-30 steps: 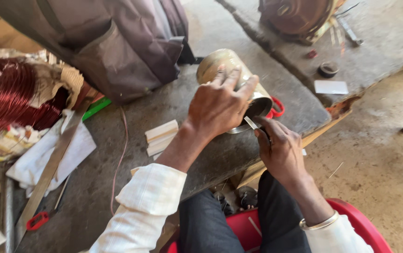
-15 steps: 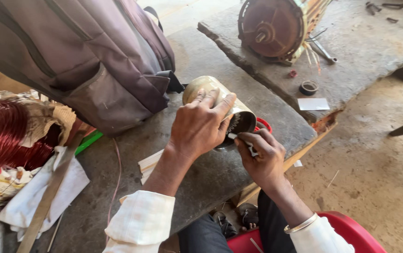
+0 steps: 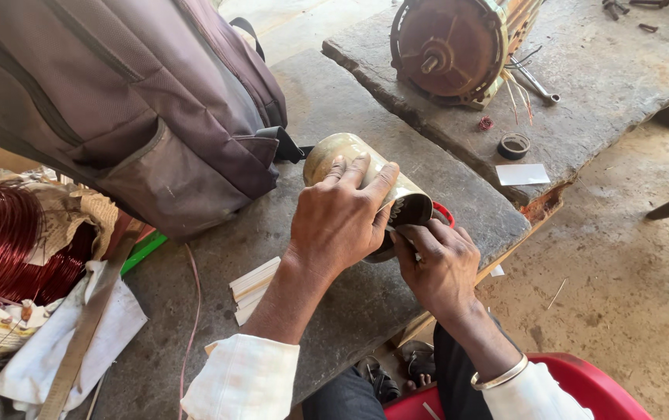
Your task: The person sits at a workshop bench and folds and shapes small white strips by hand, then inserts them one at a time into a metal cylinder containing wicks, occasionally working on their lap before placing the shaped strips on the bench.
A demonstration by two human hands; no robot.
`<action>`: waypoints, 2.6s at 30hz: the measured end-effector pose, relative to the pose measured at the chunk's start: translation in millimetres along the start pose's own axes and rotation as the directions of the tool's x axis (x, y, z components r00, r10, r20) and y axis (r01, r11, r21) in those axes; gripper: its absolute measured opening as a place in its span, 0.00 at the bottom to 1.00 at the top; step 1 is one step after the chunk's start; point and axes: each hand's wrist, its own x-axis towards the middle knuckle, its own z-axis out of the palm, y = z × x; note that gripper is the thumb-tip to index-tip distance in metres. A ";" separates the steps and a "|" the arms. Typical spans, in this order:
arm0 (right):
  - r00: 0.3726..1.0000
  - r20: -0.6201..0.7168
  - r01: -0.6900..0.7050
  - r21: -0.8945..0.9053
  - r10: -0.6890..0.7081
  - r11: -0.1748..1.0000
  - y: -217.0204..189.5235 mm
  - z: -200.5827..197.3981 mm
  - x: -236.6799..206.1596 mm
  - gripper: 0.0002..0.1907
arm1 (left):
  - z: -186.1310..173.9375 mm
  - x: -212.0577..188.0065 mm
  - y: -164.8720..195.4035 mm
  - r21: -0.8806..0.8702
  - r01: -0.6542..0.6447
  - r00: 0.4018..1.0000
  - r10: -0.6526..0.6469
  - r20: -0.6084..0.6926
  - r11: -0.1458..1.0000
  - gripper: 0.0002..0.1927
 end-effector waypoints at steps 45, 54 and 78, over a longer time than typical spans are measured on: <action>0.991 -0.038 -0.127 0.096 0.131 0.987 -10.8 -10.3 -8.4 0.08 | 6.7 2.4 -0.8 -0.032 0.025 1.000 -0.025 0.002 0.999 0.26; 0.997 -0.030 -0.064 0.098 0.067 0.993 -2.1 1.0 -12.2 0.10 | 8.2 3.7 1.7 0.023 0.015 1.000 -0.015 -0.020 1.000 0.26; 0.916 0.313 0.266 -0.002 -0.252 0.964 4.0 -28.9 -36.4 0.59 | 0.5 11.2 -6.0 -0.051 0.026 1.000 -0.027 -0.015 0.998 0.22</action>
